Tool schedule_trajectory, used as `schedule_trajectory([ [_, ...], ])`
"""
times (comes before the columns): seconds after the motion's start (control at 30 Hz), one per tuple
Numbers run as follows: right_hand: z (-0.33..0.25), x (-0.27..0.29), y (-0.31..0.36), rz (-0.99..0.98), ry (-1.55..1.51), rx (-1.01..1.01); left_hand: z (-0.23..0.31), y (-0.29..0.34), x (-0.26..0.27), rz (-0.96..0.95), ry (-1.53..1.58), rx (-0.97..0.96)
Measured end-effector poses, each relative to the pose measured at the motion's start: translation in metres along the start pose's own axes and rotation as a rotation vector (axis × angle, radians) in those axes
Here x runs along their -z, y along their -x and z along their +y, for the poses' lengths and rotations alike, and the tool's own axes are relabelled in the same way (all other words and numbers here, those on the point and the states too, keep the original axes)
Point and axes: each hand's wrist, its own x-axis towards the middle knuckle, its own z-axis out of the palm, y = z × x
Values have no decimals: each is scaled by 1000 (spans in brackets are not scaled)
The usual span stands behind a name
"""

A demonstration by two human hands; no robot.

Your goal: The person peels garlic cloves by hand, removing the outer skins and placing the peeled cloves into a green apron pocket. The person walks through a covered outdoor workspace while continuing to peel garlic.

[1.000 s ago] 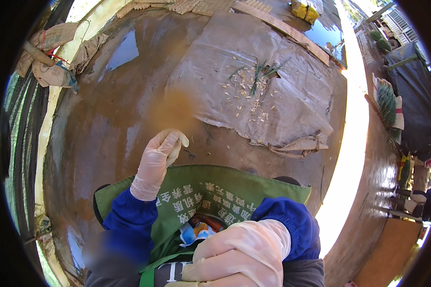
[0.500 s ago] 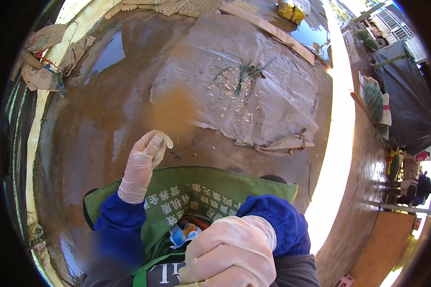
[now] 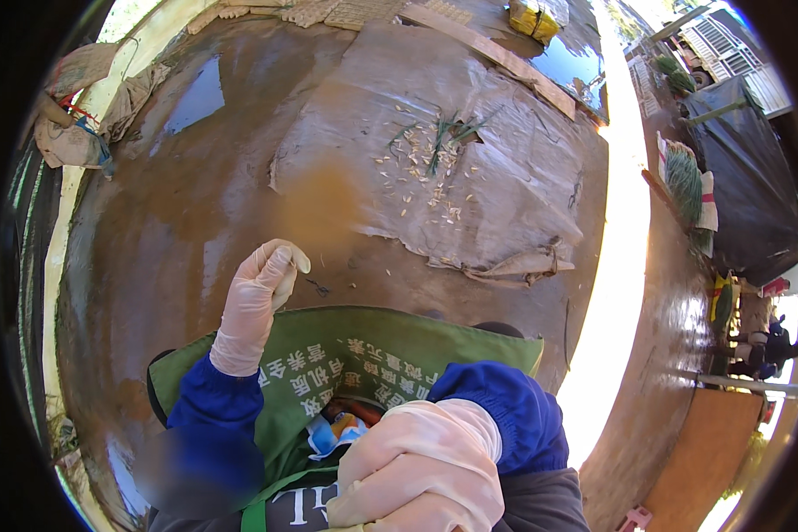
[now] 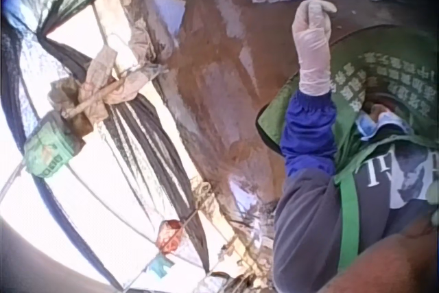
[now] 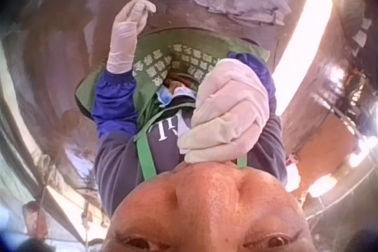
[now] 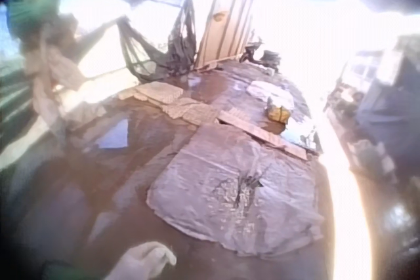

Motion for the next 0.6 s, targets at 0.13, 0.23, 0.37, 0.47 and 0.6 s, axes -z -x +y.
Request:
schedule_trajectory([
  [0.13,-1,0,1,-4,-1,1,1,1,-1,11,0,12],
  [0.23,0,0,1,-2,3,5,1,1,-1,22,-9,11],
  [0.37,0,1,2,-2,14,6,0,0,-1,19,-7,6],
  [0.47,0,0,2,6,19,19,0,0,1,2,3,-3],
  [0.6,-1,0,2,6,14,18,0,1,0,28,-1,4],
])
